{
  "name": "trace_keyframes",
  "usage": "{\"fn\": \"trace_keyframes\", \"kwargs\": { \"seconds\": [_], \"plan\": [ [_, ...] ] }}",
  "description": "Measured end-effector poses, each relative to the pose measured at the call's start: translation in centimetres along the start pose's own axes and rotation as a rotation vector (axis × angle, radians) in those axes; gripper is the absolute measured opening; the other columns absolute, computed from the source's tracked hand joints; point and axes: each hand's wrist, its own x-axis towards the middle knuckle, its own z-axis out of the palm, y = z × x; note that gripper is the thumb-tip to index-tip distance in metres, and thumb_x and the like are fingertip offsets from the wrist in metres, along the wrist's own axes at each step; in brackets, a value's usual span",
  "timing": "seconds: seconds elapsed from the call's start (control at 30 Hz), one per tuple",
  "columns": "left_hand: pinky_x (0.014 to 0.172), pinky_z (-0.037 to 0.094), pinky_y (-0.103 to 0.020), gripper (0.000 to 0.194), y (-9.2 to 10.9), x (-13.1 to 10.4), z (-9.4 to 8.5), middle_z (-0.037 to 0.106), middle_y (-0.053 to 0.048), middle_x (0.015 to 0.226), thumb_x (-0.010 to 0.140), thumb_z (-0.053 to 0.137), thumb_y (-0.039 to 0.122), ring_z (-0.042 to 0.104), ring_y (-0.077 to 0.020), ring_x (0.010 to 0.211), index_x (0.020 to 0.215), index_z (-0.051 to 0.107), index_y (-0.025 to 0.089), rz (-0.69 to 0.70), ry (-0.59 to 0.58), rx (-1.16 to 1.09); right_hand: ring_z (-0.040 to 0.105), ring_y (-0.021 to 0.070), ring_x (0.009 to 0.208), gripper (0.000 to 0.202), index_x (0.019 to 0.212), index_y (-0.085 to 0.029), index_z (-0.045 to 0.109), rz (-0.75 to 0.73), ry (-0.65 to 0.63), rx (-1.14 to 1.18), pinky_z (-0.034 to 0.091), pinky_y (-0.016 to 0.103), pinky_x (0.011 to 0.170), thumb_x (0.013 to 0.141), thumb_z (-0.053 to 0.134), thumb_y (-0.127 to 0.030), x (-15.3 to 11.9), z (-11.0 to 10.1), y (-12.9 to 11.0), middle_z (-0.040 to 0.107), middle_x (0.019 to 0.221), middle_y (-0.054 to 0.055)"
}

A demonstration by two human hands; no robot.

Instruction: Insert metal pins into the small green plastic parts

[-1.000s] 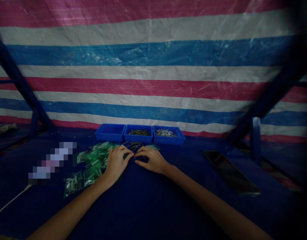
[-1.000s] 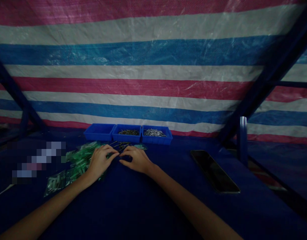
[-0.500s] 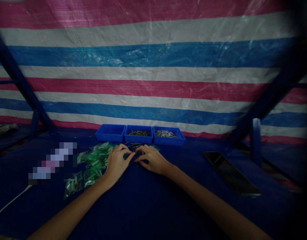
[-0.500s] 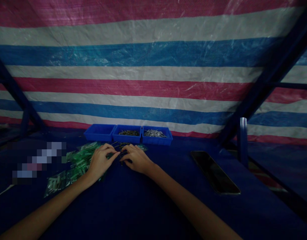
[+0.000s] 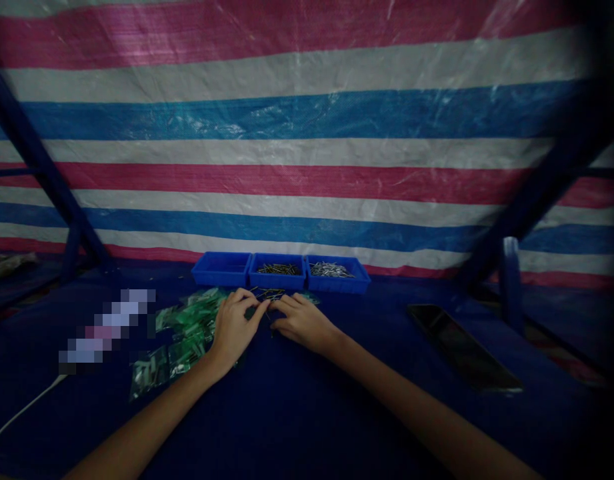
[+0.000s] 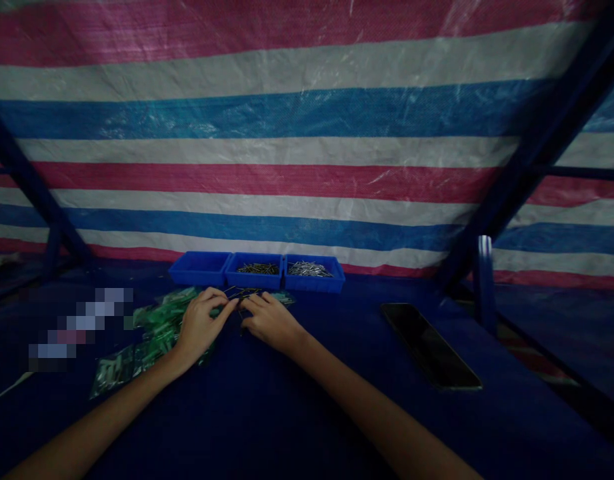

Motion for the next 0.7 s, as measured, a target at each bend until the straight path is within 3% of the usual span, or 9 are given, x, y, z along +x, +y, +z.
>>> {"fn": "trace_keyframes", "kwargs": {
  "seconds": [0.13,0.33,0.53,0.7],
  "plan": [
    [0.071,0.041,-0.029,0.03,0.1,0.1,-0.1,0.058,-0.003,0.076,0.083,0.045,0.036,0.055,-0.0157,0.074,0.068,0.063,0.018,-0.02,0.045,-0.022,0.049,0.0183,0.087,0.012,0.084,-0.02,0.064,0.081,0.077,0.03,0.035,0.031,0.072,0.081,0.052,-0.02,-0.2,-0.1,0.4,0.06,0.097,0.005],
    [0.068,0.043,-0.027,0.019,0.4,0.1,0.0,0.059,-0.003,0.08,0.077,0.056,0.035,0.056,-0.0151,0.073,0.079,0.066,0.02,0.018,0.025,-0.185,0.055,0.0144,0.077,0.01,0.083,-0.021,0.062,0.32,0.271,0.312,0.038,0.027,0.069,0.073,0.059,-0.02,-0.2,-0.1,0.8,0.065,0.081,0.0],
    [0.066,0.044,-0.026,0.014,0.8,0.2,-0.2,0.057,-0.003,0.076,0.076,0.058,0.028,0.055,-0.0137,0.07,0.075,0.066,0.017,0.034,0.054,-0.375,0.056,0.0124,0.072,0.008,0.078,-0.021,0.063,0.361,0.317,0.511,0.041,0.024,0.066,0.072,0.059,-0.019,-0.1,-0.2,0.3,0.064,0.076,-0.001],
    [0.068,0.044,-0.027,0.011,1.1,0.2,-0.4,0.057,-0.003,0.078,0.072,0.063,0.028,0.055,-0.0148,0.074,0.074,0.067,0.018,0.057,0.042,-0.412,0.056,0.0124,0.069,0.007,0.077,-0.02,0.065,0.392,0.311,0.481,0.041,0.023,0.062,0.071,0.061,-0.021,0.1,-0.7,0.2,0.063,0.071,0.0]
  ]
}}
